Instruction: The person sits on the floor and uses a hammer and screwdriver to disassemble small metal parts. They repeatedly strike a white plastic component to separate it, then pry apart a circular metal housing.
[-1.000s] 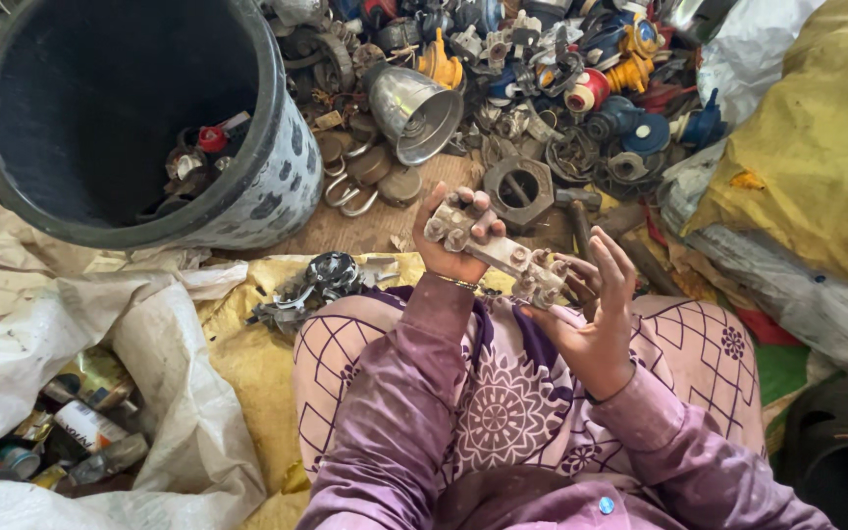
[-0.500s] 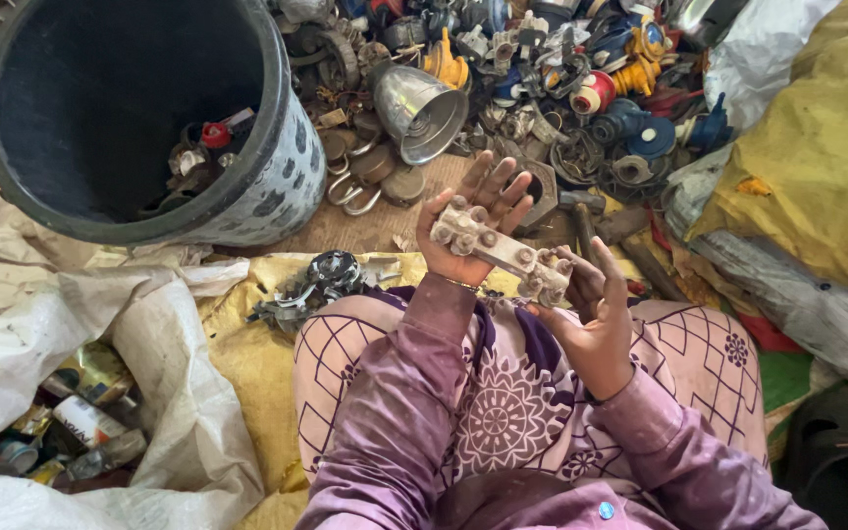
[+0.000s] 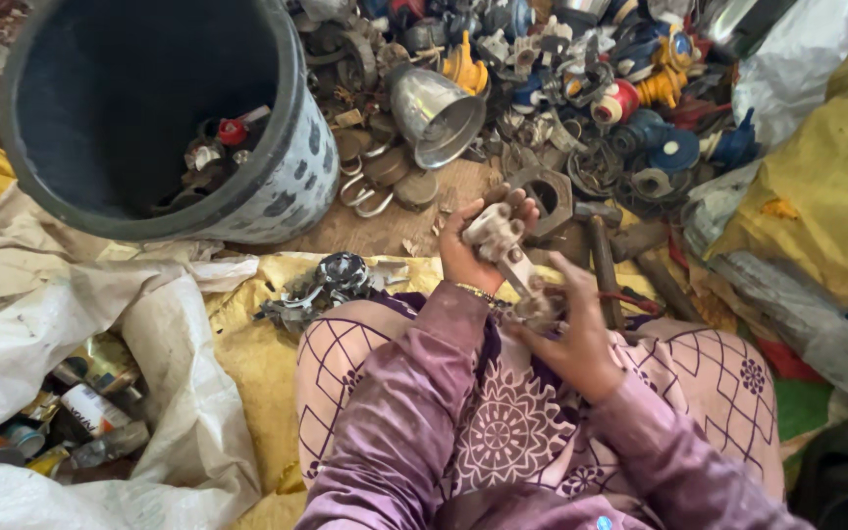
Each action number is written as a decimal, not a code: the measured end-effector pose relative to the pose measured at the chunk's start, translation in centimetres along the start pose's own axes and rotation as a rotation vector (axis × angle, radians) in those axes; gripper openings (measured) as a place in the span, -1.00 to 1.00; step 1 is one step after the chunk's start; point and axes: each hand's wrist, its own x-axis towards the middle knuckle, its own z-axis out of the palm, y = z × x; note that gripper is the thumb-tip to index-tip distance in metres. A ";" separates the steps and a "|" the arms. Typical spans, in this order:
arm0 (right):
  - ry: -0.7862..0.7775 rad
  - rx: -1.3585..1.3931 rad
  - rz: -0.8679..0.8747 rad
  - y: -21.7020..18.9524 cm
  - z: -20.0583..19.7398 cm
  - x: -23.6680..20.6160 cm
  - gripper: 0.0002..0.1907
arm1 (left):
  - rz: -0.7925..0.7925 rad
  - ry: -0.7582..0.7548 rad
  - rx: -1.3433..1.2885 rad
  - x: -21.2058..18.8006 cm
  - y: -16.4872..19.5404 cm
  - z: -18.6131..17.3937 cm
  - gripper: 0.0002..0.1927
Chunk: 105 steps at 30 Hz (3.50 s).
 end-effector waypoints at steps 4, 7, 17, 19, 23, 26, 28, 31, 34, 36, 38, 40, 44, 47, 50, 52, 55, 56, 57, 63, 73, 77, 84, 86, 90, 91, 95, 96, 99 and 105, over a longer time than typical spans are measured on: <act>-0.186 0.158 0.321 1.4 1.0 1.5 -0.04 | 0.094 0.171 0.207 0.4 -0.1 0.3 -0.48; -0.136 1.098 0.433 2.4 0.7 3.9 -0.13 | 0.102 0.286 0.132 1.3 1.7 1.4 -0.44; 0.076 0.717 0.745 14.7 5.9 7.4 -0.63 | -0.044 0.466 0.548 3.1 2.8 -3.3 -0.69; -0.084 0.936 1.109 17.0 6.9 6.0 -0.76 | -0.137 0.548 0.614 3.3 2.3 -5.6 -0.73; -0.195 0.962 1.131 17.5 6.5 5.3 -0.79 | -0.167 0.571 0.992 3.5 1.3 -9.9 -0.66; -0.174 0.880 0.982 16.5 5.1 5.7 -0.73 | -0.079 0.543 1.437 3.7 2.1 -11.3 -0.48; -0.242 0.764 0.832 14.9 3.8 6.0 -0.64 | 0.046 0.474 1.693 3.8 3.0 -11.2 -0.34; -0.424 0.534 0.627 12.8 0.3 6.9 -0.45 | 0.043 0.330 1.346 4.2 4.4 -10.2 -0.34; -0.558 0.290 0.586 10.9 -3.1 6.9 -0.35 | -0.158 0.388 1.015 3.6 4.9 -8.2 -0.38; -0.657 0.264 0.636 9.9 -4.4 6.6 -0.28 | -0.216 0.372 1.121 3.0 4.8 -7.1 -0.49; -0.657 0.179 0.670 9.7 -5.1 6.4 -0.30 | -0.254 0.385 1.196 2.7 4.4 -6.5 -0.59; -0.644 0.166 0.666 10.2 -5.3 6.0 -0.29 | -0.276 0.430 1.235 2.6 3.8 -6.5 -0.67; -0.591 0.041 0.425 12.7 -3.2 5.0 -0.21 | -0.128 0.336 1.304 3.0 2.9 -7.3 -0.70; -0.462 0.099 0.384 13.9 -0.4 3.7 -0.23 | 0.039 0.352 1.499 3.1 2.9 -7.9 -0.72; -0.358 0.398 0.530 14.1 1.4 3.4 -0.34 | 0.035 0.474 1.347 3.5 3.3 -8.7 -0.72; -0.277 0.541 0.613 13.8 1.8 3.8 -0.41 | -0.077 0.485 1.032 3.9 3.2 -9.4 -0.68; -0.137 0.586 0.584 14.1 1.7 6.0 -0.49 | 0.009 0.472 1.101 4.4 3.4 -10.2 -0.70; -0.093 0.579 0.522 14.6 1.7 6.9 -0.51 | -0.028 0.508 1.143 4.6 3.5 -10.3 -0.70; -0.046 0.572 0.458 15.1 1.8 7.9 -0.53 | -0.065 0.543 1.187 4.7 3.6 -10.3 -0.70; 0.251 0.421 0.690 17.4 4.2 11.3 -0.56 | -0.190 0.488 1.200 4.5 2.5 -9.5 -0.68; 0.368 0.071 0.550 15.1 4.5 10.5 -0.53 | -0.174 0.456 1.306 4.3 1.8 -9.3 -0.69; 0.273 -0.007 0.583 15.0 4.4 11.2 -0.53 | -0.170 0.494 1.364 3.8 2.1 -9.6 -0.70; 0.308 -0.482 0.022 18.6 3.0 10.7 -0.53 | -0.096 0.441 1.489 4.0 1.8 -10.3 -0.69; 0.134 -0.533 0.147 19.3 2.1 11.0 -0.61 | -0.106 0.433 1.530 3.9 1.7 -10.3 -0.68; -0.042 -0.194 0.225 19.8 -0.3 12.8 -0.58 | 0.025 0.478 1.841 3.3 2.5 -9.7 -0.67; -0.153 -0.240 0.229 19.5 -1.2 13.5 -0.59 | 0.104 0.494 1.951 3.2 2.8 -9.7 -0.64; -0.503 -0.300 0.116 17.4 -4.4 16.0 -0.61 | 0.574 0.322 2.411 2.6 3.2 -10.5 -0.17; -0.559 -0.288 0.065 16.9 -4.9 16.3 -0.60 | 0.444 0.271 2.363 2.5 3.0 -10.9 -0.29; -0.496 -0.246 -0.020 16.4 -5.5 17.6 -0.66 | 0.062 0.456 1.908 3.0 2.7 -12.1 -0.53; 0.271 -0.077 0.153 19.0 -8.4 14.2 -0.61 | -0.066 0.771 2.065 3.1 0.6 -12.9 -0.61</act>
